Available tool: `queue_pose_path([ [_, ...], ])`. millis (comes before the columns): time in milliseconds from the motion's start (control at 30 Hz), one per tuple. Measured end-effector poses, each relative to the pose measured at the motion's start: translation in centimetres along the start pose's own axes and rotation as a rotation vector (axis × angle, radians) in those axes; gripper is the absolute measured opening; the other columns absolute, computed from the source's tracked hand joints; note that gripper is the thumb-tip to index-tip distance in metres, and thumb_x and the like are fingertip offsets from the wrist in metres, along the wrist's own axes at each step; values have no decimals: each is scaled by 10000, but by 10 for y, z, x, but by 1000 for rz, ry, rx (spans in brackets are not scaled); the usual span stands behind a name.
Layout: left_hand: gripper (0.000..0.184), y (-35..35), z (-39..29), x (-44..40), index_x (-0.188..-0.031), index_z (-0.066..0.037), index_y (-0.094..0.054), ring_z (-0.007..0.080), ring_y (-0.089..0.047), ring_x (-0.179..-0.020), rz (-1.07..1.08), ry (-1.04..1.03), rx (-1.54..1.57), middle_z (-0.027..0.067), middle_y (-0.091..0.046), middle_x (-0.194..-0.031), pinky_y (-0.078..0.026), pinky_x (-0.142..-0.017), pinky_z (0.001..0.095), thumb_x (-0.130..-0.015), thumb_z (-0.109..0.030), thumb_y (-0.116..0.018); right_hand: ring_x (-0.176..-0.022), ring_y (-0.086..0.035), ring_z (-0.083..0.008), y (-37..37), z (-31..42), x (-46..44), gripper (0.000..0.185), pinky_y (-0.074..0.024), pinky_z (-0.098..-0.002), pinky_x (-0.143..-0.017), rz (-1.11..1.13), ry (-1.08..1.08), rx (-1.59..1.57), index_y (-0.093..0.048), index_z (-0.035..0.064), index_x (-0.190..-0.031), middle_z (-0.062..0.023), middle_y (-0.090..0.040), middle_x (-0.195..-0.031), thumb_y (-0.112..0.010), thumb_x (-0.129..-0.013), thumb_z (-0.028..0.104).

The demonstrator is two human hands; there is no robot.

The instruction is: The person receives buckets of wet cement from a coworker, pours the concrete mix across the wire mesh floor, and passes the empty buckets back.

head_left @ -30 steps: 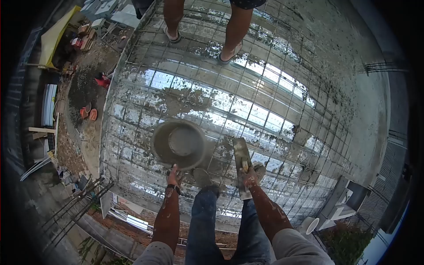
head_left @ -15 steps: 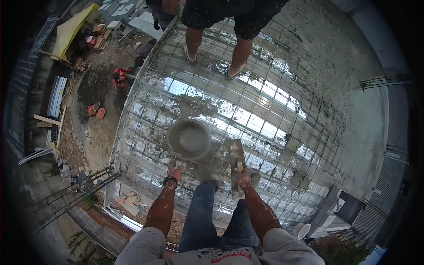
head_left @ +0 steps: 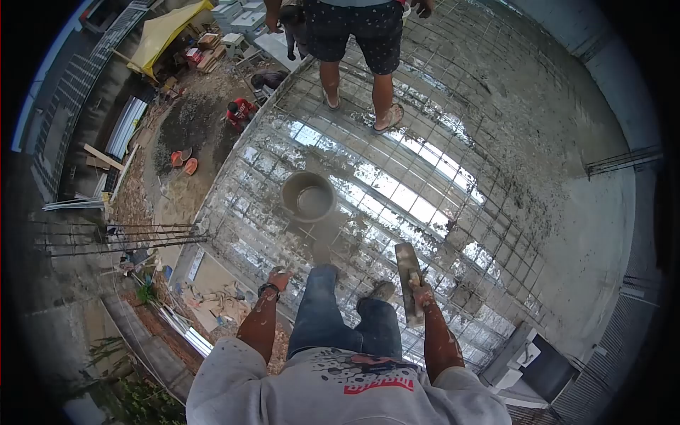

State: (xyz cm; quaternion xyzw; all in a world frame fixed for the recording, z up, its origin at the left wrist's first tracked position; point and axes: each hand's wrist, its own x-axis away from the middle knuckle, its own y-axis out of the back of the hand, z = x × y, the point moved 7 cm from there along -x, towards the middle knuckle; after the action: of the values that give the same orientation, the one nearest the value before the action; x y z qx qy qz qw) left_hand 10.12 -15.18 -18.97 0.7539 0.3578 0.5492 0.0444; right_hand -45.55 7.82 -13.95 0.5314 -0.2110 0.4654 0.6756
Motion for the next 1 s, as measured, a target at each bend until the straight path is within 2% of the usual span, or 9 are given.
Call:
queue_pose_path([
  [33, 380, 0, -11, 30, -1107, -214, -573, 217, -639, -803, -30, 106, 117, 70, -641, -929, -507, -751, 440, -769, -277, -735, -901, -655, -378, 22, -17, 13, 682, -516, -428, -753, -44, -2, -34, -594, 11, -1170, -248, -664, -966, -622, -790, 577],
  [67, 384, -2, -18, 59, -1115, -205, -562, 233, -636, -799, -114, 233, 435, 76, -631, -947, -513, -702, 443, -779, -282, -730, -825, -640, -249, 47, -17, 46, 639, -490, -385, -738, 7, 14, -115, -531, 45, -1282, -167, -673, -989, -666, -828, 474],
  [167, 428, -28, -54, 87, -1173, -188, -513, 309, -631, -812, -198, 343, 851, 109, -598, -1060, -513, -580, 452, -800, -264, -709, -895, -652, -281, 91, -106, 68, 608, -503, -378, -760, -209, -90, 82, -616, 51, -1150, -170, -675, -988, -682, -777, 527],
  [200, 432, -41, -36, 65, -1188, -190, -499, 321, -635, -835, -25, 352, 947, 107, -589, -1092, -517, -584, 458, -810, -255, -697, -885, -650, -270, 97, -141, 71, 588, -502, -371, -752, -220, -148, 79, -619, 54, -1141, -162, -674, -981, -668, -789, 522],
  [367, 363, -58, -130, 105, -1184, -181, -522, 334, -620, -919, -30, 296, 614, 93, -580, -1155, -500, -674, 476, -857, -292, -633, -833, -639, -214, 122, -273, 125, 503, -500, -338, -710, -259, -375, -135, -631, 65, -1097, -123, -672, -948, -599, -845, 499],
  [600, 530, -43, -243, 76, -1192, -111, -564, 208, -602, -851, 5, 69, 224, 75, -632, -1029, -490, -750, 414, -767, -372, -741, -761, -623, -135, 17, -442, 155, 427, -496, -291, -651, -347, -423, -284, -649, 82, -1035, -68, -668, -902, -501, -924, 467],
  [700, 597, -38, -288, 8, -1185, -15, -565, 186, -595, -834, 99, -431, 83, 76, -644, -1007, -484, -758, 362, -742, -355, -776, -837, -658, -286, 36, -391, 270, 529, -522, -396, -735, -334, -650, -514, -680, 31, -974, -149, -683, -899, -637, -802, 529],
  [800, 611, -38, -324, 16, -1175, 38, -557, 169, -601, -834, 25, -367, 110, 76, -648, -974, -478, -767, 312, -731, -306, -797, -777, -647, -277, -12, -391, 304, 530, -512, -414, -679, -361, -814, -664, -674, 27, -977, -148, -677, -862, -655, -795, 524],
  [1000, 647, -48, -369, 38, -1211, 12, -530, 174, -617, -773, 115, -494, 156, 81, -647, -969, -492, -725, 316, -729, -325, -796, -736, -638, -269, -73, -387, 312, 488, -506, -390, -627, -278, -620, -498, -653, 22, -988, -150, -667, -816, -731, -756, 444],
])
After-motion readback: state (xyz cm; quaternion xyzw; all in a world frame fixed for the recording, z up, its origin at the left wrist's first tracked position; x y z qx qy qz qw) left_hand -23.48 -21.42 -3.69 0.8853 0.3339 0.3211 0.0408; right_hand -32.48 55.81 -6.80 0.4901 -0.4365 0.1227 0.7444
